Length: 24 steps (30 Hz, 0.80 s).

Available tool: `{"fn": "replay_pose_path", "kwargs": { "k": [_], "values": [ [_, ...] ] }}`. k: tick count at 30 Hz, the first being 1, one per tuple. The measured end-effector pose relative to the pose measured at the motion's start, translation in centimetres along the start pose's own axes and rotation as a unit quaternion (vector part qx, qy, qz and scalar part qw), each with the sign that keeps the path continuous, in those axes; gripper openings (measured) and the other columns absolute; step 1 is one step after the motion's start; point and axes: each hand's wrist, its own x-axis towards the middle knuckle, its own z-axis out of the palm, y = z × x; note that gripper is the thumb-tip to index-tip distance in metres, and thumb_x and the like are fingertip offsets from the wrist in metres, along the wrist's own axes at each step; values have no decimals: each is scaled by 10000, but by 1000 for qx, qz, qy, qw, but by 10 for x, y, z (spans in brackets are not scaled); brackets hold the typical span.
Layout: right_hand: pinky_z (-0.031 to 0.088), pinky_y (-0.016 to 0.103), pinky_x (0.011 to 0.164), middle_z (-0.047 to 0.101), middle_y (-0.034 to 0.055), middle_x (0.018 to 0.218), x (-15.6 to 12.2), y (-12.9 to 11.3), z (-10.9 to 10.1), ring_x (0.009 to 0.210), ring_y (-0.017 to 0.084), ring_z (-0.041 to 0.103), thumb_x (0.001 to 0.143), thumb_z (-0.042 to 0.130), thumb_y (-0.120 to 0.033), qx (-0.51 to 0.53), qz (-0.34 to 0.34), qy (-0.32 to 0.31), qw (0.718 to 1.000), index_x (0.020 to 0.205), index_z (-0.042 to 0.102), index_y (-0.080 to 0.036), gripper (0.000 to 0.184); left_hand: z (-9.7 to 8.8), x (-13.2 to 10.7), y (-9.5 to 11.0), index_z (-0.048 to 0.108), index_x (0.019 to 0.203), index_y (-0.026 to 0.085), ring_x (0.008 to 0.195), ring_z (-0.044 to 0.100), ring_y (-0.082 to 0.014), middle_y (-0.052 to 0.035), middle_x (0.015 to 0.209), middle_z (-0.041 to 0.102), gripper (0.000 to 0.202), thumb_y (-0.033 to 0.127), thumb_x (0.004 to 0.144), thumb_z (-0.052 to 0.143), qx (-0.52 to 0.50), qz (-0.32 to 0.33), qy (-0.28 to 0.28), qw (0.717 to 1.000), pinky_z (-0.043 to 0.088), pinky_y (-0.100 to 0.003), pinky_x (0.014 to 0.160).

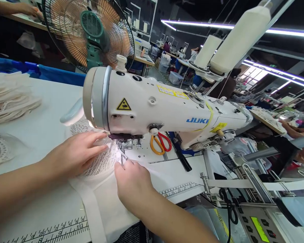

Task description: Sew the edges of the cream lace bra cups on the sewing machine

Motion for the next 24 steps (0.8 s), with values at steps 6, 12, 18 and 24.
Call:
{"fn": "replay_pose_path", "kwargs": {
  "k": [6, 12, 18, 24],
  "values": [
    [436, 298, 640, 656, 104, 1021, -7, 10, 0, 896, 238, 636, 863, 462, -108, 25, -32, -21, 999, 1424, 469, -229, 574, -5, -26, 16, 515, 1409, 239, 1422, 269, -468, -149, 1579, 318, 710, 615, 811, 588, -19, -111, -120, 986, 335, -741, 1017],
    [392, 281, 577, 702, 106, 1042, 8, 12, -14, 892, 240, 673, 891, 459, -133, 43, -37, -58, 997, 1471, 406, -232, 590, 4, -13, -12, 451, 1457, 296, 1446, 202, -479, -104, 1639, 151, 811, 700, 763, 564, -51, -121, -167, 977, 356, -704, 1028],
    [386, 276, 533, 736, 103, 954, 20, 6, -31, 848, 248, 696, 879, 500, -154, 30, -3, -123, 992, 1538, 284, -222, 697, 6, 5, -41, 537, 1396, 219, 1389, 306, -466, -182, 1552, 322, 840, 699, 710, 605, -76, -99, -181, 975, 336, -598, 1083],
    [402, 272, 523, 745, 98, 872, 34, -1, -23, 752, 256, 697, 736, 663, -157, 9, 15, -136, 991, 1569, 127, -202, 992, 13, 17, -64, 662, 1201, 207, 1066, 566, -365, -138, 1101, 601, 750, 760, 707, 557, -96, -65, -152, 982, 498, -430, 864]
  ]
}}
